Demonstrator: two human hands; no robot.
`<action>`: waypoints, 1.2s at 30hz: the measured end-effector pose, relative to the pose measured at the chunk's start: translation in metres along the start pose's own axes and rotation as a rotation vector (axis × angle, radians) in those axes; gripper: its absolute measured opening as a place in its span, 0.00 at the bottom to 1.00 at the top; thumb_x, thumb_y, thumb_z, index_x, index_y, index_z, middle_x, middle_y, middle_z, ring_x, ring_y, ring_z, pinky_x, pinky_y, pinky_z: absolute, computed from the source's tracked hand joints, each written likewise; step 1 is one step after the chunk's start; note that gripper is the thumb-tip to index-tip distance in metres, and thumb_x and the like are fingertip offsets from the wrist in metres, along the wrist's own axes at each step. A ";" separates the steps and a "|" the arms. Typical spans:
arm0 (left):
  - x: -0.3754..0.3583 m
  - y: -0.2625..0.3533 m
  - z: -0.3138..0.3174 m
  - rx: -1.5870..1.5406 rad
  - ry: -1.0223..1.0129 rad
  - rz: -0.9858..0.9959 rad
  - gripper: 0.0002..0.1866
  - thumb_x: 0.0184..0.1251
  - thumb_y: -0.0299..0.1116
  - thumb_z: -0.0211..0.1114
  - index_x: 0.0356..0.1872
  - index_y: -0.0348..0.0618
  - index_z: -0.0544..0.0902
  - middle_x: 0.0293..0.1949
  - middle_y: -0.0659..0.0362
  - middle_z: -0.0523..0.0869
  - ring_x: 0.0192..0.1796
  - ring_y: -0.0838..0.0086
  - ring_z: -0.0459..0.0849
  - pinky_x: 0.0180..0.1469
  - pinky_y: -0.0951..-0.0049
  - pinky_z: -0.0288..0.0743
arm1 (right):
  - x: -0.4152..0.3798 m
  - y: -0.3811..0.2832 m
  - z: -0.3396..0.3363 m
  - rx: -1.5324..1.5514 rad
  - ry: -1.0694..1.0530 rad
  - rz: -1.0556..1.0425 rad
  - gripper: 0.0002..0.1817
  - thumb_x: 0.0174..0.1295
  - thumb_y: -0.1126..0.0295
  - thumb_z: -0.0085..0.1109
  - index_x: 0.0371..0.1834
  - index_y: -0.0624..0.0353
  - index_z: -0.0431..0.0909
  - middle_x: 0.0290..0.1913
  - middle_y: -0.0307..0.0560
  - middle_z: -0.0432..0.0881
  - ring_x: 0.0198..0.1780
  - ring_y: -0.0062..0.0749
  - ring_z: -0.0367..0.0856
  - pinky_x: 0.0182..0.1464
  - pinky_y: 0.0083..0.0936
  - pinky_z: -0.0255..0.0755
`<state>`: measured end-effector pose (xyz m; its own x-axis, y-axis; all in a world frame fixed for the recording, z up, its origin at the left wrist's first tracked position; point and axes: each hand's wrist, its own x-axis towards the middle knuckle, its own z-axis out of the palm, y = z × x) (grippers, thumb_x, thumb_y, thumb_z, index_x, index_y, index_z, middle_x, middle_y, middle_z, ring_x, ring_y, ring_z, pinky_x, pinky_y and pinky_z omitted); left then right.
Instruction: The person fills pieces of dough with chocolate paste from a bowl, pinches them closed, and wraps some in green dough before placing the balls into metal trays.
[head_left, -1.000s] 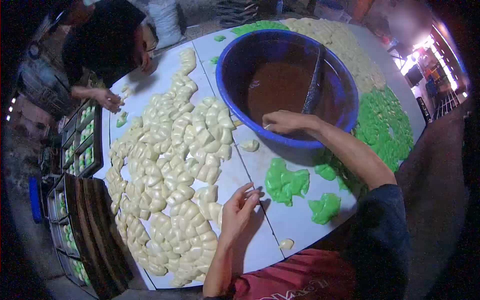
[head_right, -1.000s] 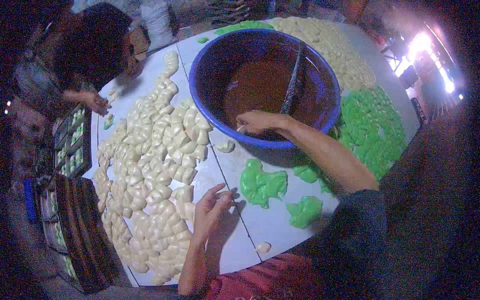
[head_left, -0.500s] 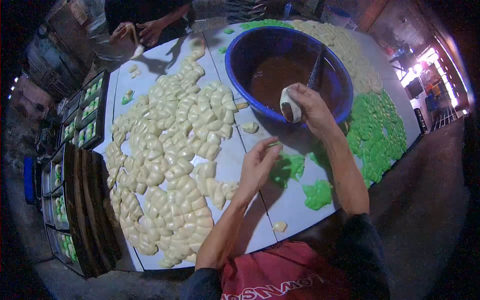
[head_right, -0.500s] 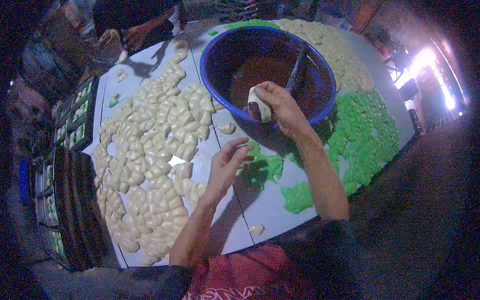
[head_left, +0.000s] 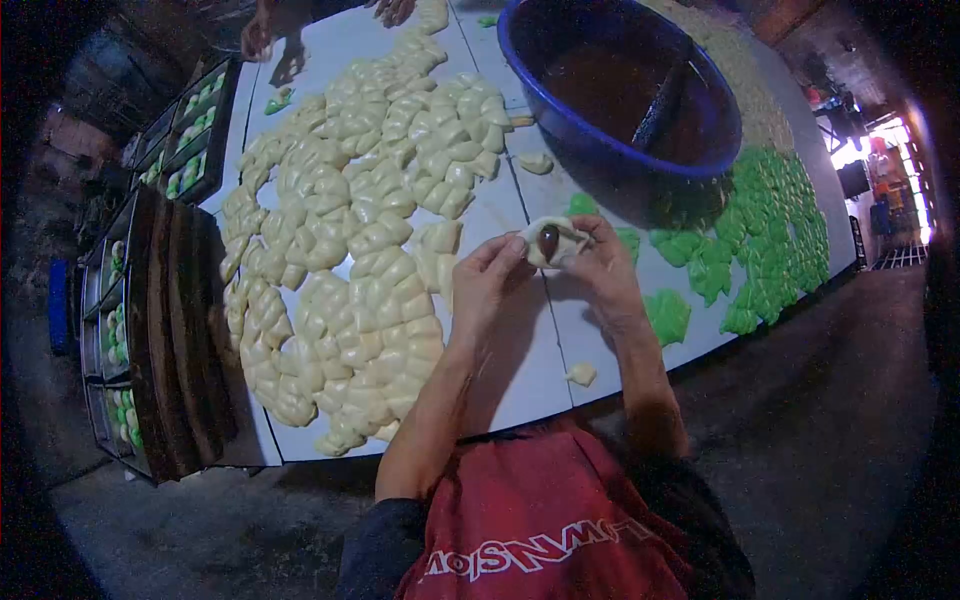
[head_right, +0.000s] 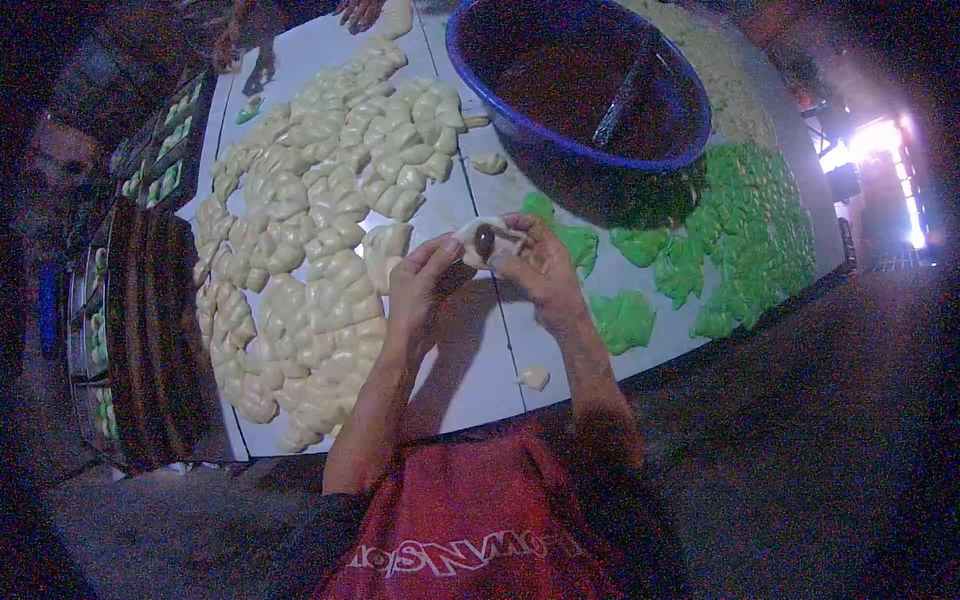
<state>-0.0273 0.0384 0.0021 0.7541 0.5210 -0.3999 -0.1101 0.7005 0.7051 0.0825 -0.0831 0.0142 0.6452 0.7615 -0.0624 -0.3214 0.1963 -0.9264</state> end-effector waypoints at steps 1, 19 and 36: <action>-0.003 0.001 -0.005 0.051 0.035 0.013 0.16 0.68 0.31 0.66 0.51 0.32 0.81 0.38 0.57 0.87 0.37 0.77 0.84 0.43 0.79 0.78 | -0.007 0.005 0.013 -0.151 -0.006 -0.038 0.25 0.58 0.74 0.64 0.60 0.62 0.68 0.54 0.48 0.77 0.53 0.35 0.81 0.59 0.28 0.73; -0.011 0.016 -0.028 0.278 0.003 -0.007 0.17 0.64 0.37 0.71 0.48 0.36 0.83 0.37 0.60 0.85 0.35 0.81 0.80 0.35 0.81 0.73 | -0.034 0.031 0.032 -0.597 -0.060 -0.214 0.20 0.63 0.72 0.63 0.59 0.63 0.77 0.50 0.43 0.78 0.43 0.24 0.79 0.48 0.21 0.75; -0.032 -0.007 -0.037 0.439 -0.272 -0.003 0.17 0.69 0.30 0.62 0.57 0.36 0.81 0.40 0.64 0.84 0.37 0.83 0.78 0.39 0.81 0.73 | -0.039 0.056 0.037 -0.780 0.437 -0.405 0.13 0.58 0.66 0.70 0.29 0.63 0.78 0.29 0.48 0.79 0.27 0.30 0.76 0.28 0.27 0.72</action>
<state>-0.0744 0.0344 -0.0117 0.9014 0.3327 -0.2772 0.1310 0.4007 0.9068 0.0136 -0.0794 -0.0215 0.8559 0.3997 0.3282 0.4279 -0.1909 -0.8834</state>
